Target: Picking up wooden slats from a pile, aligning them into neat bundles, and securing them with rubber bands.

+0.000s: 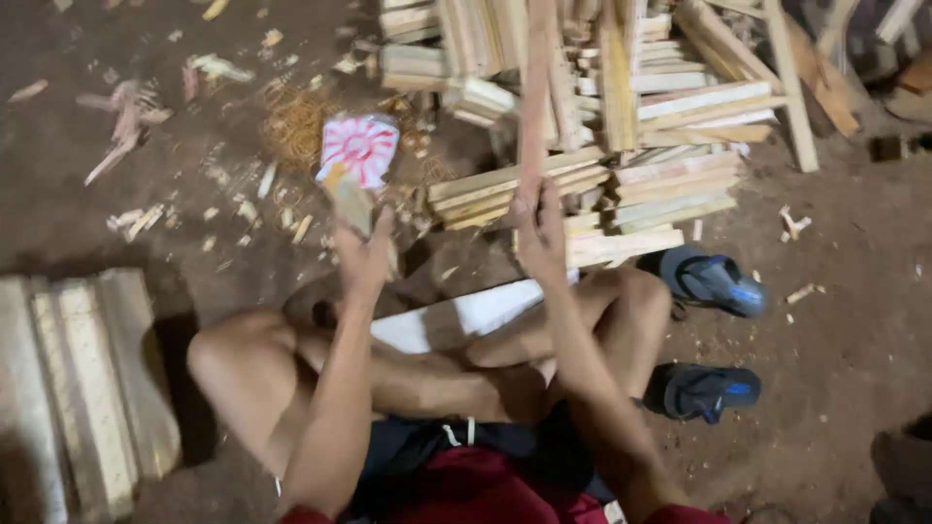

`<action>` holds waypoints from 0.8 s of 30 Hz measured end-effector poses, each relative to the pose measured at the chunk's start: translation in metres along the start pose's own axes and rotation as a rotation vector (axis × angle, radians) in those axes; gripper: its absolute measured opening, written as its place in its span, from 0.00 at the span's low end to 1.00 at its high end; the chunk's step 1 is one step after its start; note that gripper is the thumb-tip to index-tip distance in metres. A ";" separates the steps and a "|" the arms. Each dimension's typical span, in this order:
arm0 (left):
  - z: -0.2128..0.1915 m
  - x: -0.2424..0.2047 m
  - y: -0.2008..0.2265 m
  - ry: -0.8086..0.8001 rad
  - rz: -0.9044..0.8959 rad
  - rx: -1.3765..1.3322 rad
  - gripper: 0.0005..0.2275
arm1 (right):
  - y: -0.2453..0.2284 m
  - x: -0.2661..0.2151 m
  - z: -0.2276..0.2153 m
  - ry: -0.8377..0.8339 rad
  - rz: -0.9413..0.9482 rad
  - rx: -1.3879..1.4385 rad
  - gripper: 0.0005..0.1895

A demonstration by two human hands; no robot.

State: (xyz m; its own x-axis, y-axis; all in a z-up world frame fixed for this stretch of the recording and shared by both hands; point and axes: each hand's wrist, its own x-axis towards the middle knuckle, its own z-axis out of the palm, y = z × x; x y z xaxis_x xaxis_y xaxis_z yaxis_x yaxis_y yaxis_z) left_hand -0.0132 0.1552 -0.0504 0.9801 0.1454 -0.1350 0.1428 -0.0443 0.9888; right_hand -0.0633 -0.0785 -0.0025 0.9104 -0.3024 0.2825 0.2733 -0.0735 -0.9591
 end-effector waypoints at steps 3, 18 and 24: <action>-0.006 0.007 -0.010 -0.068 0.085 -0.153 0.16 | 0.012 -0.042 0.056 -0.061 0.365 -0.155 0.29; -0.015 -0.016 0.000 -0.045 0.407 -0.301 0.37 | 0.061 -0.082 0.118 -0.361 0.177 -0.093 0.27; -0.011 -0.027 0.018 -0.071 0.394 -0.357 0.32 | 0.079 -0.087 0.106 -0.415 0.128 -0.163 0.34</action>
State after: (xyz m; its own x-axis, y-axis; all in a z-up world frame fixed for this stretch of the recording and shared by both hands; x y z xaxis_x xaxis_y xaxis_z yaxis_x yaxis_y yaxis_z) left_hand -0.0386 0.1609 -0.0281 0.9587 0.1176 0.2589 -0.2813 0.2591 0.9240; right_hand -0.0877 0.0426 -0.1013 0.9900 0.0847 0.1127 0.1288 -0.2188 -0.9672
